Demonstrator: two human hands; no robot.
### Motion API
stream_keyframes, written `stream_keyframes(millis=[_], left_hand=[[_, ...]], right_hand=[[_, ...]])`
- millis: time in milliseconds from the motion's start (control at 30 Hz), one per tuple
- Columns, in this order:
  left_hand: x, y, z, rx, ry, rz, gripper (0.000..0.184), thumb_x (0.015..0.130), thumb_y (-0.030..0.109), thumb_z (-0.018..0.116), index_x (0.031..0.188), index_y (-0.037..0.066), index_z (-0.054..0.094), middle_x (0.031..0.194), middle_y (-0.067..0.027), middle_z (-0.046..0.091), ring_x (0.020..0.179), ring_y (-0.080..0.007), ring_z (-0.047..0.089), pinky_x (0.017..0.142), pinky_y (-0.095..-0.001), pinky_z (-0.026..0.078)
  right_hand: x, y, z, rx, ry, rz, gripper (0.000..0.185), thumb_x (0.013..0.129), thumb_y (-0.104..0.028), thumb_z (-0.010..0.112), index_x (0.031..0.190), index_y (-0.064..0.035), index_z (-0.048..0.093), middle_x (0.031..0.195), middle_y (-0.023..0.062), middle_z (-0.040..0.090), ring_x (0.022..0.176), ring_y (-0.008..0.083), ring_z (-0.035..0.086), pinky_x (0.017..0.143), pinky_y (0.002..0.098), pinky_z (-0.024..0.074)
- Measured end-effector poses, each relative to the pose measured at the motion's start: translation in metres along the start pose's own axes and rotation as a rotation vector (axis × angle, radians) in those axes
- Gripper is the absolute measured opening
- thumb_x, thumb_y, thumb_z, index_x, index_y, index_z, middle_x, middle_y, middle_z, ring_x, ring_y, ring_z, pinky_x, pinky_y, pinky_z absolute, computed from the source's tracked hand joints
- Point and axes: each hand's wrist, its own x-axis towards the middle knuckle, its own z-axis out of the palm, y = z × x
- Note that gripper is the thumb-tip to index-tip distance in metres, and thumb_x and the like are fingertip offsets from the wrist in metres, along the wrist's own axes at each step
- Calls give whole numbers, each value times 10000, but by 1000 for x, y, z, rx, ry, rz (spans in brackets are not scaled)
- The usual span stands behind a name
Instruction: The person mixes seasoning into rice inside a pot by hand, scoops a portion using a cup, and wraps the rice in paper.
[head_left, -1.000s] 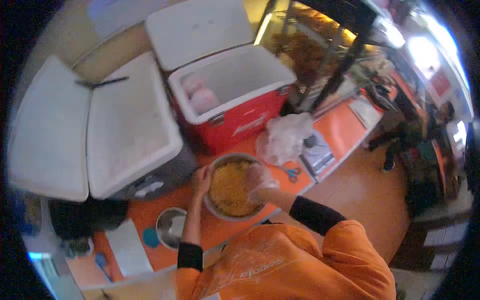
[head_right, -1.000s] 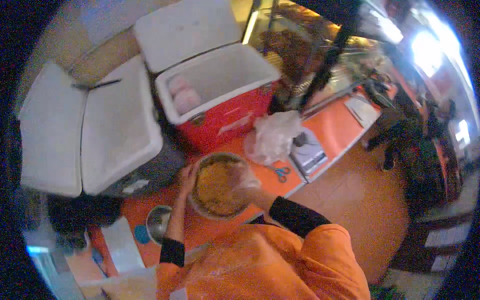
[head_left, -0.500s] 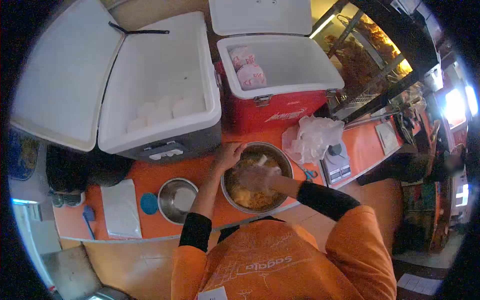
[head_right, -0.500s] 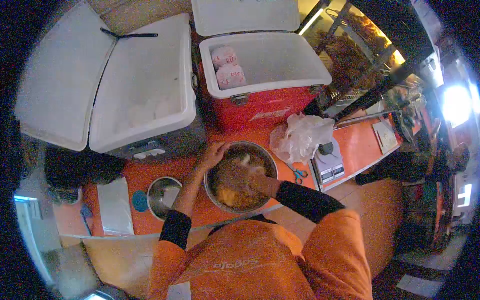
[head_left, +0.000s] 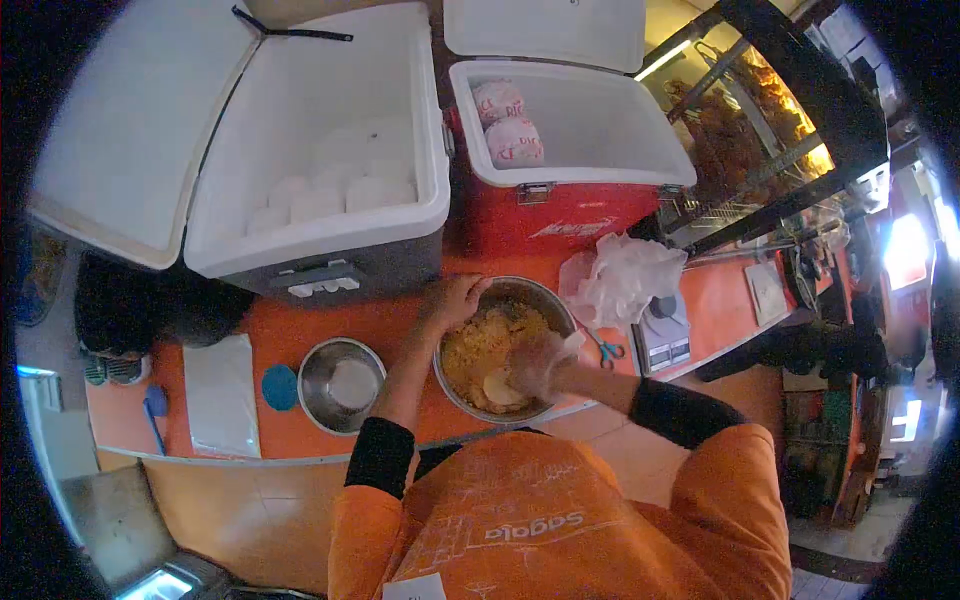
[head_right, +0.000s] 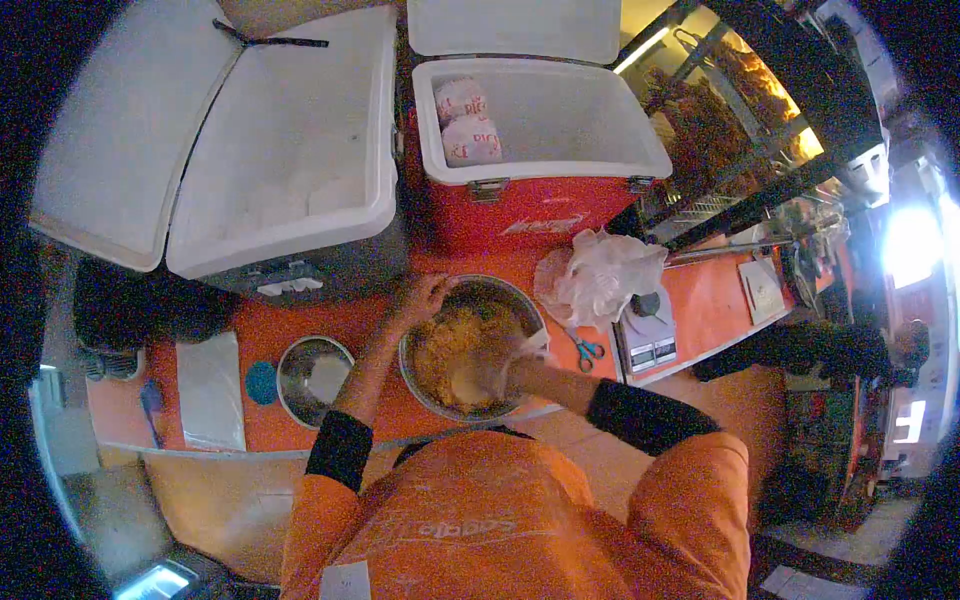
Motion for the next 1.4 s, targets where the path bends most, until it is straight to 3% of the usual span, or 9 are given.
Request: stream_keyframes(millis=[100, 267, 333, 500, 533, 633, 867, 1133, 1400], left_hand=[[4, -2, 2, -39, -87, -105, 355, 948, 368, 481, 962, 65, 667, 870, -181, 666, 784, -345, 654, 687, -450, 501], [-1, 8, -3, 27, 89, 57, 378, 943, 386, 474, 914, 59, 662, 793, -175, 655, 724, -362, 642, 647, -465, 493], [3, -3, 4, 14, 6, 2, 376, 943, 377, 474, 902, 53, 659, 795, -180, 654, 733, -366, 640, 653, -468, 490], [-1, 16, -10, -62, 65, -16, 368, 942, 355, 472, 887, 42, 657, 834, -203, 652, 765, -385, 631, 678, -482, 483], [0, 15, -10, -71, 51, -1, 364, 941, 351, 474, 891, 41, 658, 854, -201, 653, 780, -387, 631, 694, -485, 483], [6, 25, -14, -90, -13, -39, 360, 940, 347, 475, 898, 41, 661, 884, -195, 656, 799, -386, 632, 722, -485, 484], [14, -12, 20, -70, 61, 48, 373, 917, 384, 504, 871, 54, 672, 822, -190, 655, 768, -377, 636, 693, -474, 495], [0, 34, -14, 33, 94, -124, 349, 869, 411, 574, 809, 83, 676, 740, -165, 639, 682, -360, 629, 616, -478, 490], [2, 28, -12, 62, 44, -179, 357, 867, 414, 589, 781, 76, 661, 717, -159, 631, 661, -360, 620, 590, -459, 480]], right_hand=[[16, -17, -1, -1, -56, 69, 297, 846, -259, 540, 1067, -65, 586, 1043, 136, 611, 953, 308, 596, 808, 432, 479], [41, -2, -32, -67, -52, 165, 265, 843, -265, 552, 961, -41, 629, 965, 147, 627, 902, 306, 601, 778, 414, 480], [35, 1, -56, -107, -87, 216, 265, 841, -268, 557, 918, -31, 646, 934, 151, 633, 882, 306, 602, 767, 407, 481], [-9, -16, -117, -202, -200, 362, 355, 757, -274, 639, 1004, -21, 611, 967, 144, 615, 881, 294, 603, 767, 385, 494], [-13, -8, -93, -204, -205, 360, 355, 757, -274, 639, 1004, -21, 611, 967, 144, 615, 881, 294, 603, 767, 385, 494], [20, 36, 43, -173, 214, 336, 416, 935, -195, 467, 1336, -92, 430, 1281, 113, 509, 1194, 195, 455, 966, 387, 430], [42, 70, 49, 54, 106, 93, 319, 905, -203, 506, 1201, -86, 491, 1121, 96, 543, 1033, 199, 496, 859, 378, 450], [19, 80, 86, 163, 57, -12, 221, 872, -214, 550, 1047, -78, 562, 938, 78, 582, 849, 203, 543, 737, 368, 472], [44, 94, 164, 114, 360, -325, 167, 839, -224, 594, 892, -70, 633, 756, 59, 621, 665, 208, 590, 615, 358, 495]])
